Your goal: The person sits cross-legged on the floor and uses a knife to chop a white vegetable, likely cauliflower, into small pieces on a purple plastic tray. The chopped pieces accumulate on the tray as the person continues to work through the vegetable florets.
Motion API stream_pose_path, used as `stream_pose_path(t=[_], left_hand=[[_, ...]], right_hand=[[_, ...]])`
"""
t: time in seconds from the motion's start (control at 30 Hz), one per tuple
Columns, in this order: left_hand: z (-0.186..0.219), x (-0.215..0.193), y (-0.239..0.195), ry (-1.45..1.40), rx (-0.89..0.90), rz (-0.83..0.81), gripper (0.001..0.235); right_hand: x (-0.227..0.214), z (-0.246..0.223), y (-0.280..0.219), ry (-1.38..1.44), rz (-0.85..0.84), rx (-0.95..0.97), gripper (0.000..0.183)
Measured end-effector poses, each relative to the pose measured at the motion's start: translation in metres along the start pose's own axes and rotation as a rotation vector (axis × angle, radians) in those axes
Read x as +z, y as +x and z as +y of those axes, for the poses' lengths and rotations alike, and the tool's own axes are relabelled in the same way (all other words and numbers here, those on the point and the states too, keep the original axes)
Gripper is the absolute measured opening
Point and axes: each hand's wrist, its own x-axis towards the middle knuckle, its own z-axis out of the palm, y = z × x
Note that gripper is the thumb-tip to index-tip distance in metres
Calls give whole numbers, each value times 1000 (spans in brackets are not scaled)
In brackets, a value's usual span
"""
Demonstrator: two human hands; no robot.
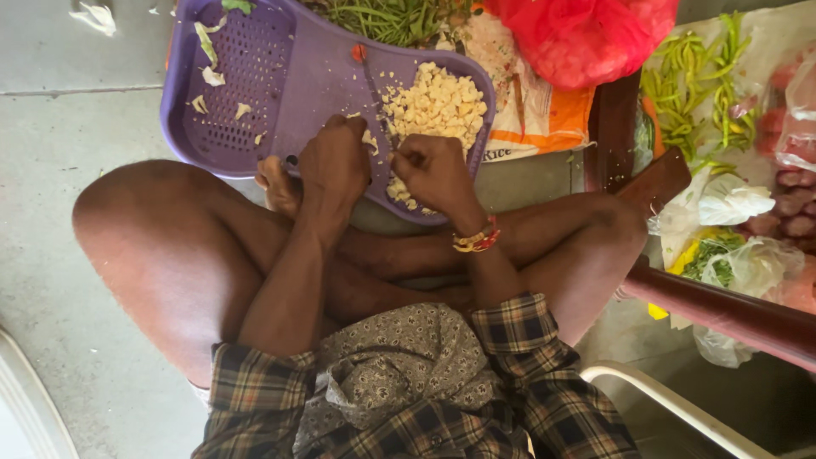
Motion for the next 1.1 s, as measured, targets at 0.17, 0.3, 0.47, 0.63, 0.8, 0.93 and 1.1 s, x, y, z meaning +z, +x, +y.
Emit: stream_pose_path(t=[0.17, 0.3, 0.47, 0.63, 0.8, 0.93, 1.1], left_hand=[[-4, 6, 3, 14, 21, 12, 12], [-3, 5, 4, 31, -27, -12, 10], [-9, 7, 8, -154, 75, 152, 24], [-5, 16, 10, -101, 116, 135, 26], [-6, 27, 15, -107, 95, 74, 24], [-7, 31, 14, -40, 56, 35, 30], [-4, 25, 15, -191, 8, 122, 37]], right_hand=[[47, 24, 3, -42, 16, -136, 9], [65, 32, 5, -166, 116, -116, 7], [30, 25, 5, -55, 49, -145, 6], [-7, -7, -3, -70, 20, -17, 17], [7, 2, -1, -118, 26, -140, 11], [31, 30, 1, -124, 64, -131, 8], [31, 32, -1, -175, 109, -130, 12]])
